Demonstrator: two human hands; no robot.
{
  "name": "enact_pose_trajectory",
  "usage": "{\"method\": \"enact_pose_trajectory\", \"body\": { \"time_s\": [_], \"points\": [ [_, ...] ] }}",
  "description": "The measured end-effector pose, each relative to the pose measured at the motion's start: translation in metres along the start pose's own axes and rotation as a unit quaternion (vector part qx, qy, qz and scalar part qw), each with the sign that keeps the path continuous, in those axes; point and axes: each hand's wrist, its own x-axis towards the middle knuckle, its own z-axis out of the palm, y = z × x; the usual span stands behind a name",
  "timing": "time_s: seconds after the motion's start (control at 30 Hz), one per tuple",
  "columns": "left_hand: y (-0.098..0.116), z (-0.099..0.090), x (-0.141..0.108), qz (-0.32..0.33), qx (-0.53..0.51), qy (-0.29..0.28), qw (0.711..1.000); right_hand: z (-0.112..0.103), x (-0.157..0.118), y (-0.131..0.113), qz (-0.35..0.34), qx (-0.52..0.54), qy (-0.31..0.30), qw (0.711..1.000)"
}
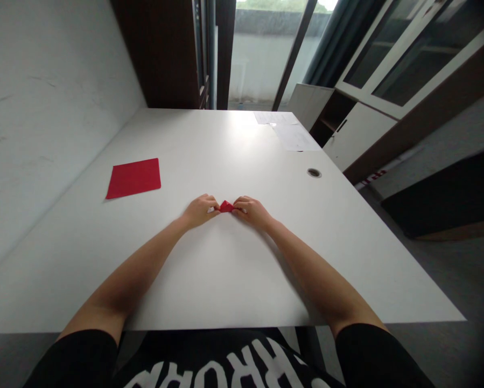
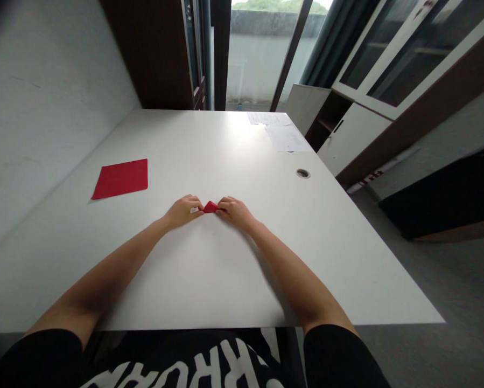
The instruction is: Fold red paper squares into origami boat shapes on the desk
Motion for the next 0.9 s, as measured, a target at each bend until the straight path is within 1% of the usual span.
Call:
{"method": "enact_pose_trajectory", "body": {
  "time_s": [0.13, 0.3, 0.43, 0.53, 0.63, 0.73, 0.9],
  "points": [
    [0.002, 0.002, 0.001, -0.041, -0.032, 0.016, 0.999, 0.004, -0.001, 0.004, 0.053, -0.012, 0.025, 0.998],
    [0.007, 0.003, 0.001, -0.092, -0.063, 0.039, 0.993, 0.01, 0.0, 0.003, 0.101, 0.013, 0.053, 0.993],
    [0.008, 0.003, 0.001, -0.119, -0.064, 0.033, 0.99, 0.011, 0.001, -0.001, 0.132, 0.001, 0.058, 0.99],
    [0.009, 0.004, 0.001, -0.14, -0.079, 0.041, 0.986, 0.011, 0.002, -0.004, 0.144, 0.002, 0.061, 0.988],
    [0.011, 0.007, 0.001, -0.157, -0.1, 0.066, 0.98, 0.012, 0.002, -0.006, 0.16, 0.009, 0.071, 0.985],
    [0.014, 0.009, 0.001, -0.152, -0.113, 0.087, 0.978, 0.014, 0.001, -0.006, 0.164, 0.007, 0.075, 0.984],
    [0.016, 0.012, 0.001, -0.132, -0.052, 0.083, 0.986, 0.014, 0.001, -0.005, 0.128, -0.021, 0.057, 0.99]
  ]
}}
